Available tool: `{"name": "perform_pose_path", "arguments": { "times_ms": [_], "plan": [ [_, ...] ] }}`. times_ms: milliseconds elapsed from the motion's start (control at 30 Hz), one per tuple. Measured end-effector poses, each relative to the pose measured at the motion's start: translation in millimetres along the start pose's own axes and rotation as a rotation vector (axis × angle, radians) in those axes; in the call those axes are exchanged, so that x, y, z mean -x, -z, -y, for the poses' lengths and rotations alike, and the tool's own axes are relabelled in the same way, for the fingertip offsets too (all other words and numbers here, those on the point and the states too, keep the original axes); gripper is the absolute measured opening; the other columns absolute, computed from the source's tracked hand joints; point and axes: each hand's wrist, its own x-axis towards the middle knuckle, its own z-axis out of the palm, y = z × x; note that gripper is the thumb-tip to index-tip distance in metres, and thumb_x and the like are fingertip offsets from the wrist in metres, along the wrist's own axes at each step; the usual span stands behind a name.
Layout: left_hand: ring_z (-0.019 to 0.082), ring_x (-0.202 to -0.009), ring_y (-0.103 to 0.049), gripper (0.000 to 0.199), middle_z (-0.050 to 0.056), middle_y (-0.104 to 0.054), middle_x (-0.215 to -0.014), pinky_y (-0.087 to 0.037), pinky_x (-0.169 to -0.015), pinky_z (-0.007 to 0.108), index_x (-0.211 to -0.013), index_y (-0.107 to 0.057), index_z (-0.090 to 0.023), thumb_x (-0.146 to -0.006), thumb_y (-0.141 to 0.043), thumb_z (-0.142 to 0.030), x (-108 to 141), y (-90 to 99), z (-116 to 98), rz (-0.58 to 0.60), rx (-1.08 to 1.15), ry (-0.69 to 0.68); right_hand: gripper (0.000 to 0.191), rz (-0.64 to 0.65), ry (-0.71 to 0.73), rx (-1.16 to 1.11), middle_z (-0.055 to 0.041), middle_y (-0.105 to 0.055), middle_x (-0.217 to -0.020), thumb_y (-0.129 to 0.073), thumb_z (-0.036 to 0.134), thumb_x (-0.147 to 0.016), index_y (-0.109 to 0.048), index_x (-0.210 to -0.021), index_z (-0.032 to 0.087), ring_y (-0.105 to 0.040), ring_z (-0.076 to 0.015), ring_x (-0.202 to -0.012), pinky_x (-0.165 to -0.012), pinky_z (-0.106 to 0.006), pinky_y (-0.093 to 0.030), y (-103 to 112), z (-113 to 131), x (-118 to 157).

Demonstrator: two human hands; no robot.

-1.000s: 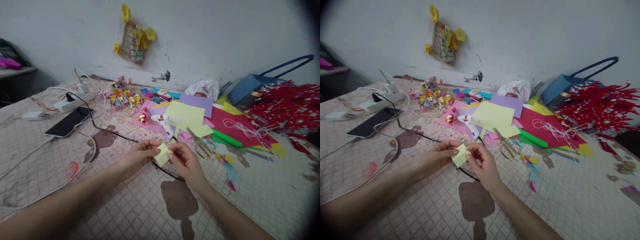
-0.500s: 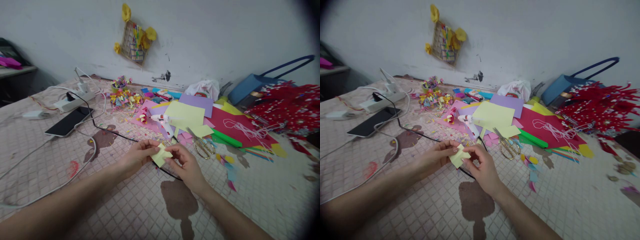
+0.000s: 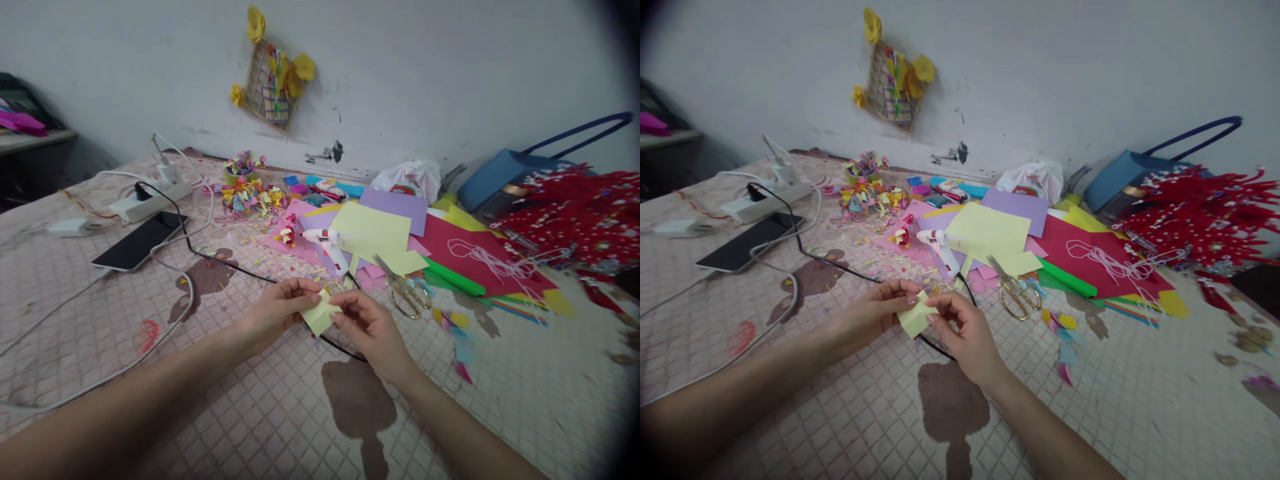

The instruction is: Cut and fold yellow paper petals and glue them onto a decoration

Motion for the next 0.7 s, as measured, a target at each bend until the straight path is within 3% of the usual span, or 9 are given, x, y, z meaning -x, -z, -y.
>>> {"name": "perform_pose_path", "arguments": {
  "times_ms": [267,433,700],
  "plan": [
    [0.01,-0.065,-0.058,0.02,0.001,-0.061,-0.076,-0.046,-0.062,0.022,-0.088,-0.059,-0.013,-0.071,-0.069,-0.016,-0.2,-0.2,0.0,-0.027,0.033,-0.007,0.018,-0.041,0.044,0.031,-0.0018,-0.059,-0.087,-0.059,0.024,-0.08,-0.056,-0.098,0.021,-0.055,-0.0148,-0.078,-0.071,-0.027,-0.045,-0.9,1.0,0.5],
    [0.01,-0.069,-0.059,0.018,0.002,-0.062,-0.08,-0.046,-0.066,0.023,-0.088,-0.06,-0.013,-0.073,-0.068,-0.017,0.0,0.2,0.4,0.012,0.038,-0.011,0.014,-0.072,0.093,0.144,-0.0019,-0.059,-0.089,-0.058,0.02,-0.081,-0.058,-0.095,0.022,-0.056,-0.0149,-0.079,-0.071,-0.027,-0.045,-1.7,2.5,1.2],
    [0.01,-0.07,-0.059,0.027,0.002,-0.064,-0.081,-0.045,-0.067,0.023,-0.09,-0.06,-0.013,-0.066,-0.073,-0.015,-1.9,1.0,3.5,0.104,0.009,0.013,0.015,-0.169,0.102,0.131,-0.0018,-0.059,-0.084,-0.057,0.022,-0.082,-0.058,-0.096,0.022,-0.056,-0.0147,-0.076,-0.067,-0.026,-0.045,2.1,-0.4,-1.5]
  ]
}}
